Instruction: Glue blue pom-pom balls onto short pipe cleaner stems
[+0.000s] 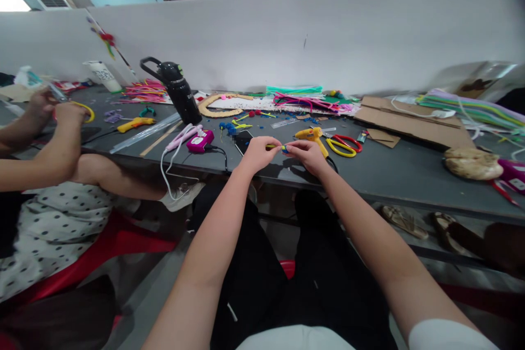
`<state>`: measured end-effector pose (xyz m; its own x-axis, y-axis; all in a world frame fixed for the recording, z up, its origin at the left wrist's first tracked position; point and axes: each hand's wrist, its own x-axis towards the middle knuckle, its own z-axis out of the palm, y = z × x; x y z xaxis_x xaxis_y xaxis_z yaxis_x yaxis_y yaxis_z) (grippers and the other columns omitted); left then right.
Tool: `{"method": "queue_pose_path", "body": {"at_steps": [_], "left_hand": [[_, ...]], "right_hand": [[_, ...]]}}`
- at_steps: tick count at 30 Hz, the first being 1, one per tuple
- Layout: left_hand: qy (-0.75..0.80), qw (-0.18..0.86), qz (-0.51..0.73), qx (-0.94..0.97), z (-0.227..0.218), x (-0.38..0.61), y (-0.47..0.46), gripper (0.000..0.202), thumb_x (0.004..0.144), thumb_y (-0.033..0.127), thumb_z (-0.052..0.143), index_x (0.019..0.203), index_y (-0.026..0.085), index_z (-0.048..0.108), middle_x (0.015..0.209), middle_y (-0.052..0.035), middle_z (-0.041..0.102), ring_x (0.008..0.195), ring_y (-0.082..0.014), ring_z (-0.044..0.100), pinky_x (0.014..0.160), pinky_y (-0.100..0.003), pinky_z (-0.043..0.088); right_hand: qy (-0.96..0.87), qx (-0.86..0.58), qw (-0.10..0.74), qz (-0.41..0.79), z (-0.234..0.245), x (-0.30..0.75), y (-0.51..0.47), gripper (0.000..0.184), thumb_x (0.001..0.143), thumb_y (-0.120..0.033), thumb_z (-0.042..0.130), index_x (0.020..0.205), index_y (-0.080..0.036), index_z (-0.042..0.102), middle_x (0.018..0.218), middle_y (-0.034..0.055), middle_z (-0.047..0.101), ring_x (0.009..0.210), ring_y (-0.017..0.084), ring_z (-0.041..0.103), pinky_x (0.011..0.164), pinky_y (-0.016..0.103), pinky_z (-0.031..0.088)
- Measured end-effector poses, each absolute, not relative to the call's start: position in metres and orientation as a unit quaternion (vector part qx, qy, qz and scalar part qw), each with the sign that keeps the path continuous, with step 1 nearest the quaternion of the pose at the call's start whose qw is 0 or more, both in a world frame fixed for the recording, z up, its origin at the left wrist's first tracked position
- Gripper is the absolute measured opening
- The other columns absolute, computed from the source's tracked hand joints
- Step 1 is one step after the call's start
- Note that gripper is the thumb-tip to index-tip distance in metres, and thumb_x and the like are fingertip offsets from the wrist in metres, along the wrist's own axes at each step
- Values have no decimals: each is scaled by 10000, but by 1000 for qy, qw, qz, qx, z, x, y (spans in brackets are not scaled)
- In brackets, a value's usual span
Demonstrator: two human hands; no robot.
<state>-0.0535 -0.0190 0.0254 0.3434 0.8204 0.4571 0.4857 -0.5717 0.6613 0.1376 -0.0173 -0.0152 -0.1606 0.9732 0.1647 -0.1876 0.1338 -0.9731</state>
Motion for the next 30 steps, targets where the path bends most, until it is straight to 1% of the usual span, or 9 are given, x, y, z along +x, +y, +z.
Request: {"method": "queue_pose_path", "body": {"at_steps": [8, 12, 14, 16, 18, 20, 22, 25, 30], "left_hand": [[429, 201, 388, 791, 28, -56, -19, 151, 806, 264, 624, 815, 173, 745, 840, -57, 741, 781, -178, 661, 763, -281, 502], [499, 184, 392, 751, 34, -69, -17, 155, 807, 289, 622, 809, 175, 728, 860, -66, 737, 809, -195, 660, 796, -300, 500], [548, 169, 395, 718, 36, -77, -15, 144, 802, 292, 625, 803, 182, 718, 875, -71, 733, 825, -209, 659, 818, -318, 495], [585, 168, 400, 685, 37, -85, -11, 121, 792, 277, 631, 796, 185, 709, 870, -76, 731, 835, -220, 660, 822, -331, 492], [606, 176, 406, 661, 36, -90, -8, 107, 787, 262, 629, 796, 180, 697, 863, -83, 728, 833, -227, 660, 812, -338, 490], [618, 184, 411, 644, 35, -92, -5, 100, 788, 255, 621, 795, 177, 683, 848, -85, 722, 819, -229, 658, 801, -340, 488], [627, 190, 415, 631, 33, -93, -3, 99, 797, 258, 608, 795, 177, 664, 830, -83, 716, 807, -226, 653, 794, -340, 483], [629, 199, 429, 617, 30, -93, -1, 99, 824, 271, 580, 815, 183, 623, 814, -75, 708, 787, -211, 647, 783, -331, 474], [624, 208, 435, 615, 25, -97, 2, 110, 861, 308, 551, 821, 206, 541, 755, -50, 693, 764, -200, 632, 769, -330, 444]], "right_hand": [[-518, -380, 550, 534, -13, 138, -14, 304, 711, -443, 754, 847, -173, 723, 896, 60, 721, 809, 173, 666, 775, 321, 559], [-614, -421, 534, 401, -15, 138, -17, 336, 854, -507, 580, 772, -183, 610, 639, -5, 589, 579, 121, 546, 570, 253, 464], [-665, -448, 505, 320, -16, 138, -20, 405, 912, -518, 479, 687, -189, 548, 535, -27, 484, 514, 114, 461, 535, 252, 402], [-709, -470, 467, 241, -17, 139, -21, 447, 935, -496, 443, 623, -186, 525, 529, -18, 475, 534, 119, 451, 569, 259, 394], [-748, -479, 417, 193, -16, 138, -19, 391, 930, -427, 474, 651, -176, 581, 589, 2, 553, 585, 131, 496, 623, 263, 416], [-775, -486, 366, 171, -15, 135, -12, 219, 897, -318, 531, 823, -165, 669, 737, 33, 661, 674, 150, 569, 698, 270, 452], [-780, -512, 330, 145, -13, 128, -1, 209, 858, -230, 567, 1007, -147, 689, 926, 84, 708, 807, 178, 622, 800, 293, 472], [-768, -567, 277, 108, -9, 114, 19, 271, 862, -207, 564, 1086, -116, 687, 1041, 139, 697, 946, 219, 628, 899, 332, 463], [-759, -603, 231, 88, -7, 97, 45, 287, 871, -259, 579, 1103, -138, 696, 1097, 143, 675, 1015, 242, 609, 918, 338, 453]]}}
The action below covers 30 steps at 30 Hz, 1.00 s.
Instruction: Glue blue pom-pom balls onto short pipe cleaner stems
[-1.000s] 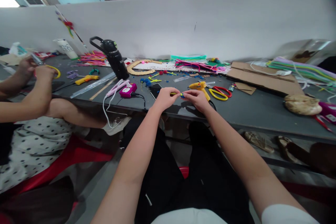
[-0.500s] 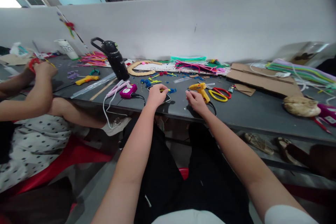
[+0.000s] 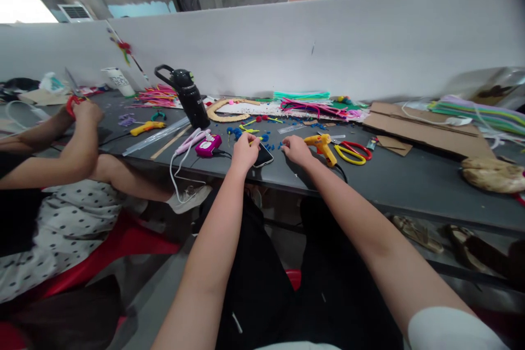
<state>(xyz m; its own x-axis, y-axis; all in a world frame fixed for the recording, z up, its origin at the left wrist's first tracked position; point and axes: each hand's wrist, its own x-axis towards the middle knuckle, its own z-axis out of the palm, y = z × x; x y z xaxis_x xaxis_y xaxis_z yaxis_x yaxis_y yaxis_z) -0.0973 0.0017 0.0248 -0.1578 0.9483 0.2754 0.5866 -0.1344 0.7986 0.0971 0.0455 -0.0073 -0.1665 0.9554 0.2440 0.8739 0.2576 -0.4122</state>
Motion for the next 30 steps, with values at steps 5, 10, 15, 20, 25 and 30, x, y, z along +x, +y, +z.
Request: {"method": "queue_pose_path", "body": {"at_steps": [5, 10, 15, 20, 25, 30], "left_hand": [[626, 196, 426, 623, 21, -101, 2, 170, 881, 364, 526, 792, 223, 496, 741, -43, 668, 731, -199, 604, 736, -317, 425], [635, 209, 401, 627, 24, -100, 0, 231, 912, 405, 460, 761, 231, 482, 739, -53, 649, 737, -215, 602, 735, -329, 419], [639, 226, 395, 620, 22, -101, 2, 210, 914, 376, 453, 763, 234, 486, 709, -51, 626, 730, -222, 589, 738, -334, 413], [636, 269, 379, 616, 17, -95, 6, 177, 909, 354, 484, 795, 218, 480, 750, -59, 615, 696, -200, 562, 704, -313, 408], [588, 320, 383, 636, 16, -82, 3, 194, 900, 375, 521, 818, 206, 469, 687, -11, 556, 627, -154, 499, 668, -279, 388], [531, 347, 379, 674, 19, -69, -6, 213, 890, 386, 532, 794, 207, 469, 647, 20, 513, 599, -128, 438, 621, -256, 372]], "right_hand": [[-754, -620, 199, 84, -6, 93, 52, 250, 874, -317, 583, 980, -163, 749, 1004, 145, 687, 951, 252, 618, 856, 332, 465], [-770, -614, 168, 52, -3, 88, 48, 256, 895, -249, 514, 924, -147, 747, 1014, 169, 670, 954, 271, 614, 826, 341, 467], [-785, -601, 148, 14, -4, 89, 40, 273, 925, -202, 436, 1029, -107, 670, 1118, 205, 613, 975, 278, 601, 829, 350, 460], [-787, -584, 190, 59, -5, 103, 29, 255, 944, -208, 389, 1051, -104, 596, 1127, 209, 596, 994, 269, 580, 868, 360, 445], [-723, -524, 364, 267, -9, 121, 10, 219, 939, -338, 417, 928, -181, 568, 883, 89, 633, 830, 207, 592, 783, 358, 495], [-562, -358, 525, 529, 1, 126, -7, 290, 768, -494, 687, 841, -225, 607, 1058, 57, 638, 982, 178, 612, 788, 327, 552]]}}
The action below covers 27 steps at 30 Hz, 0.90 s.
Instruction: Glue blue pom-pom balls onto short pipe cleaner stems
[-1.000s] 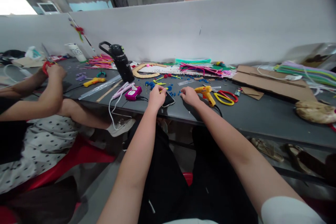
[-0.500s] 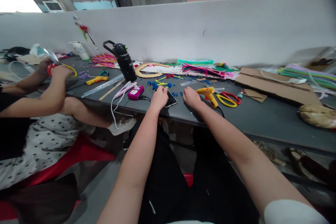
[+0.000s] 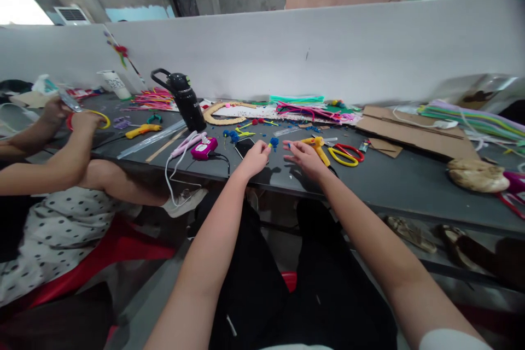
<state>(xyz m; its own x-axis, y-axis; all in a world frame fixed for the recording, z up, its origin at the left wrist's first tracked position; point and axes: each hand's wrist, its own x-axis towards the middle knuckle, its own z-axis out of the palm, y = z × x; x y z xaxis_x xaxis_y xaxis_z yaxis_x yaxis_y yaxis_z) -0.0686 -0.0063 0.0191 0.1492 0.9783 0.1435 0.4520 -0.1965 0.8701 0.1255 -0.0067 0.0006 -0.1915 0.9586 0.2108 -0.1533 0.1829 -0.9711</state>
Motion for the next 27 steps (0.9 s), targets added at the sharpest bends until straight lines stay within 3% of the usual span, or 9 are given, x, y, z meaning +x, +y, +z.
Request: {"method": "queue_pose_path", "body": {"at_steps": [5, 16, 23, 27], "left_hand": [[501, 363, 379, 688, 20, -59, -10, 201, 883, 361, 541, 778, 203, 474, 609, 33, 494, 568, -117, 420, 602, -248, 381], [574, 306, 390, 651, 15, -65, -2, 154, 876, 305, 536, 776, 198, 488, 675, 6, 563, 632, -133, 517, 627, -252, 388], [515, 383, 384, 664, 15, -53, -7, 112, 897, 269, 489, 810, 208, 453, 595, 37, 541, 543, -109, 472, 575, -232, 359], [527, 424, 383, 629, 14, -39, -12, 148, 879, 296, 516, 782, 188, 482, 556, 52, 456, 496, -97, 398, 533, -237, 319]], "right_hand": [[-514, -301, 496, 632, 10, 120, -10, 342, 689, -480, 774, 833, -212, 618, 923, 31, 664, 914, 166, 646, 837, 322, 538], [-481, -317, 558, 598, 14, 139, -19, 381, 663, -487, 783, 801, -201, 572, 764, -24, 573, 645, 84, 511, 661, 229, 455], [-608, -370, 468, 523, -2, 148, -21, 388, 776, -572, 644, 757, -201, 533, 626, -41, 508, 544, 98, 464, 542, 245, 396], [-648, -390, 429, 493, -11, 144, -24, 400, 812, -601, 573, 754, -215, 482, 584, -52, 481, 497, 104, 436, 495, 251, 356]]}}
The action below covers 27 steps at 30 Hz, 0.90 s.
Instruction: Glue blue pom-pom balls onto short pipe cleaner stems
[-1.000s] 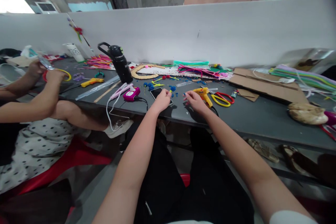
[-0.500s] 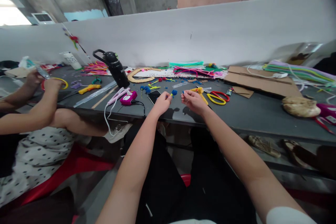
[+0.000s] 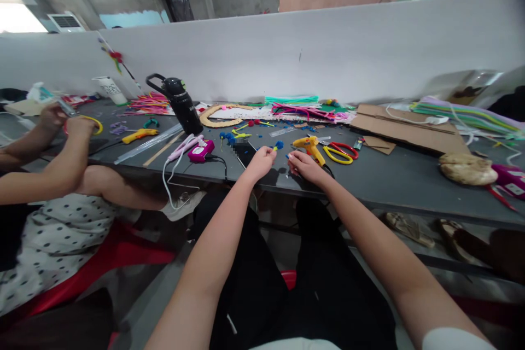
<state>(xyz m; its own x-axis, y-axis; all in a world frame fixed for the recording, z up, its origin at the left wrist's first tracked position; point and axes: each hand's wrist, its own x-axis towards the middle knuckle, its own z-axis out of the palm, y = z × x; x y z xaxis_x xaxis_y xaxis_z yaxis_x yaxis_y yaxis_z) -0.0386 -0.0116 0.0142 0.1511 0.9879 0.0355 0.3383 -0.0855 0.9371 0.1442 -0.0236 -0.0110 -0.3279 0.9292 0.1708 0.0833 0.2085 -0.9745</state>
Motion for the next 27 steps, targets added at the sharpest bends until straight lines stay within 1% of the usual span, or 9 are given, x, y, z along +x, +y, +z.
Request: {"method": "queue_pose_path", "body": {"at_steps": [3, 6, 12, 16, 20, 23, 27], "left_hand": [[499, 416, 377, 660, 13, -33, -14, 286, 827, 404, 585, 683, 178, 483, 551, 51, 392, 506, -90, 348, 521, -245, 274], [473, 419, 373, 680, 11, -31, -15, 329, 802, 449, 592, 655, 175, 483, 553, 52, 337, 509, -85, 300, 513, -249, 225], [450, 421, 377, 692, 7, -29, -15, 276, 795, 393, 582, 674, 155, 513, 574, 50, 336, 530, -78, 276, 524, -242, 212], [448, 431, 381, 684, 6, -27, -14, 264, 789, 382, 578, 683, 147, 518, 575, 51, 340, 536, -77, 278, 529, -241, 214], [460, 446, 395, 659, 9, -25, -16, 242, 778, 364, 574, 682, 150, 514, 556, 52, 353, 523, -78, 291, 523, -236, 209], [459, 472, 395, 640, 11, -23, -19, 227, 768, 357, 585, 687, 154, 521, 537, 54, 370, 505, -76, 307, 516, -228, 214], [452, 538, 405, 585, 12, -18, -23, 173, 745, 299, 617, 710, 154, 528, 513, 68, 330, 456, -59, 267, 486, -219, 192]], "right_hand": [[-666, -400, 431, 458, -14, 143, -26, 373, 847, -580, 533, 768, -219, 478, 575, -52, 478, 496, 112, 427, 504, 257, 347], [-685, -401, 428, 432, -16, 144, -28, 352, 871, -551, 513, 767, -216, 487, 563, -50, 472, 500, 115, 420, 515, 261, 339], [-673, -395, 437, 448, -18, 145, -26, 344, 864, -530, 537, 752, -210, 479, 559, -50, 461, 493, 105, 402, 503, 257, 329], [-656, -395, 445, 464, -18, 144, -25, 390, 841, -578, 551, 749, -205, 482, 559, -45, 464, 488, 102, 406, 491, 259, 331], [-641, -392, 457, 476, -14, 143, -27, 413, 807, -605, 592, 794, -198, 522, 625, -28, 503, 527, 103, 432, 510, 260, 360], [-638, -387, 461, 481, -12, 143, -29, 410, 776, -592, 640, 800, -199, 525, 640, -29, 512, 533, 99, 424, 512, 259, 350], [-635, -373, 463, 493, -12, 146, -29, 385, 797, -561, 633, 784, -194, 516, 632, -37, 495, 528, 89, 402, 518, 254, 321]]}}
